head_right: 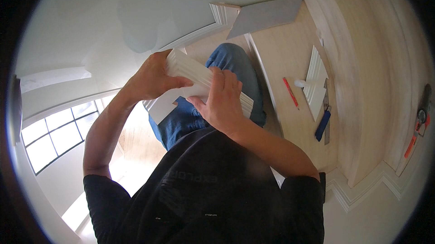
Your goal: Measure, test fit, and apply adhesive to crown molding pieces for installation on stairs.
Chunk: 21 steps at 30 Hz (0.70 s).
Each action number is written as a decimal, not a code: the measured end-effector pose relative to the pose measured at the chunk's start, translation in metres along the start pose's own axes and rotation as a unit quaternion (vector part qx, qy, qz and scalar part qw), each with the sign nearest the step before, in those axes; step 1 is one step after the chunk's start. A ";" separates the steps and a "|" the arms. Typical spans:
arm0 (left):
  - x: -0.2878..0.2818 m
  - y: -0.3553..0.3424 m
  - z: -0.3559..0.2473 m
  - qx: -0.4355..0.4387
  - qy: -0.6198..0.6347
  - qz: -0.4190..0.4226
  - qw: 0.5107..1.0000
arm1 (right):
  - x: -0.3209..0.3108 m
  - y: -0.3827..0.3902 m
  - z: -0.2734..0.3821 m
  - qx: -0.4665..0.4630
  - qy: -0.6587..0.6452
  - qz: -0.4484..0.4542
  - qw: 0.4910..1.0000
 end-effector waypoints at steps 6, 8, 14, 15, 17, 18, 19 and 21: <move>0.000 0.000 -0.001 -0.007 -0.004 -0.003 1.000 | -0.002 0.001 0.001 -0.008 0.002 -0.007 1.000; -0.003 0.002 -0.011 -0.003 -0.003 -0.008 1.000 | -0.004 0.001 0.000 -0.008 0.002 -0.009 1.000; -0.023 0.015 -0.043 -0.020 -0.016 -0.002 1.000 | -0.034 -0.013 0.018 -0.034 -0.011 -0.025 0.999; -0.031 0.018 -0.053 0.031 -0.029 -0.023 0.999 | -0.042 -0.018 0.024 -0.042 -0.019 -0.033 0.998; -0.043 0.021 -0.068 0.081 -0.040 -0.045 0.995 | -0.055 -0.027 0.036 -0.056 -0.028 -0.048 0.997; -0.048 0.022 -0.081 0.130 -0.072 -0.044 0.988 | -0.059 -0.031 0.040 -0.068 -0.037 -0.066 0.995; -0.053 0.023 -0.096 0.178 -0.104 -0.042 0.978 | -0.057 -0.034 0.041 -0.068 -0.036 -0.064 0.995; -0.055 0.015 -0.097 0.132 -0.124 -0.021 0.983 | -0.054 -0.039 0.041 -0.068 -0.078 -0.102 0.989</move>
Point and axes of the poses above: each hand's wrist, its own y-axis away from the middle knuckle, its own x-axis out of the palm, z = x × y, the point moved 8 cm from there along -y, towards the middle knuckle, and after that the axes turned 10 degrees about y, right-handed, at the moved point
